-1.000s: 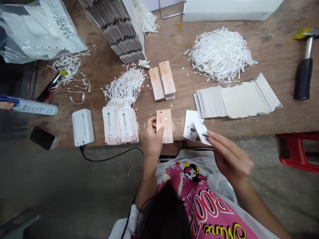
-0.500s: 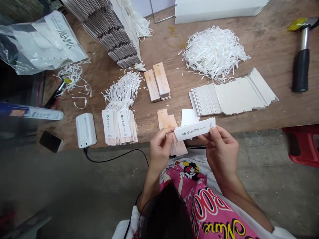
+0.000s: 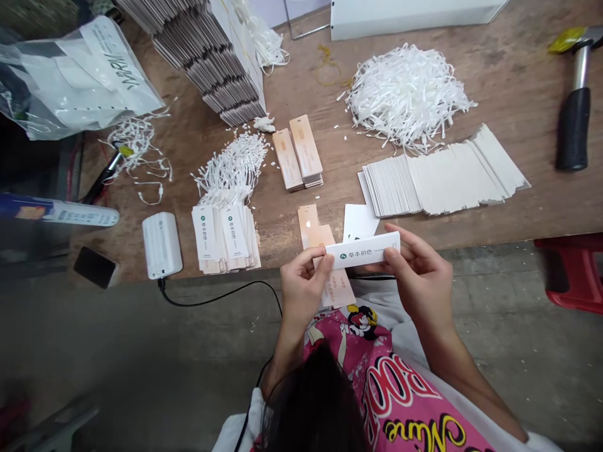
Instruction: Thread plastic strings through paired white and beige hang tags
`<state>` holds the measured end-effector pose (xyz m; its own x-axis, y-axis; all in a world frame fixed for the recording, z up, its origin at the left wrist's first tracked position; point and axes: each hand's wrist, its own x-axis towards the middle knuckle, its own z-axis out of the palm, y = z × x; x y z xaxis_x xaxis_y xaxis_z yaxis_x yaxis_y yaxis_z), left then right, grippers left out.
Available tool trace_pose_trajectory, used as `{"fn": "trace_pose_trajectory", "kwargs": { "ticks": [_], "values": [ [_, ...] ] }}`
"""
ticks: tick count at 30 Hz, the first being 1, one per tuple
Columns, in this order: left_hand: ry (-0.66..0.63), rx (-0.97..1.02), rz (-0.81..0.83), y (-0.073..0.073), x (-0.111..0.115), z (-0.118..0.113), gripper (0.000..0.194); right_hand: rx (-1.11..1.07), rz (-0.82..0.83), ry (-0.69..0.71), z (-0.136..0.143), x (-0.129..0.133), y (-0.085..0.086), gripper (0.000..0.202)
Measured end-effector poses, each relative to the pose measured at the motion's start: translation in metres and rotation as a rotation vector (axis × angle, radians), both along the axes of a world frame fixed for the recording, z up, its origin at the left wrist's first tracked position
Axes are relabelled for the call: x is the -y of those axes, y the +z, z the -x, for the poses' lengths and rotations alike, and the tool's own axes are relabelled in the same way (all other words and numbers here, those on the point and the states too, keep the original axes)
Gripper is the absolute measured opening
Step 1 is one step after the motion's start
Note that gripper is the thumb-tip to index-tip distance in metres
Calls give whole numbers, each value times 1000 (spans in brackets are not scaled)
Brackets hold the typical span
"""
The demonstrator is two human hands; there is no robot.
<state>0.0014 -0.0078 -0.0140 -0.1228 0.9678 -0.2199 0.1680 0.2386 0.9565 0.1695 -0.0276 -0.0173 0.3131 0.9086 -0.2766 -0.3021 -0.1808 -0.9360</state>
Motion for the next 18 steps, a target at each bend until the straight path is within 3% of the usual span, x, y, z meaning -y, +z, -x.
{"fn": "trace_pose_trajectory", "kwargs": {
  "ticks": [10, 18],
  "values": [
    [-162, -43, 23, 5, 1, 2, 14, 179, -4, 1, -9, -2, 1, 29],
    [-241, -26, 105, 6, 0, -1, 13, 158, 16, -1, -13, -1, 4, 28]
  ]
}}
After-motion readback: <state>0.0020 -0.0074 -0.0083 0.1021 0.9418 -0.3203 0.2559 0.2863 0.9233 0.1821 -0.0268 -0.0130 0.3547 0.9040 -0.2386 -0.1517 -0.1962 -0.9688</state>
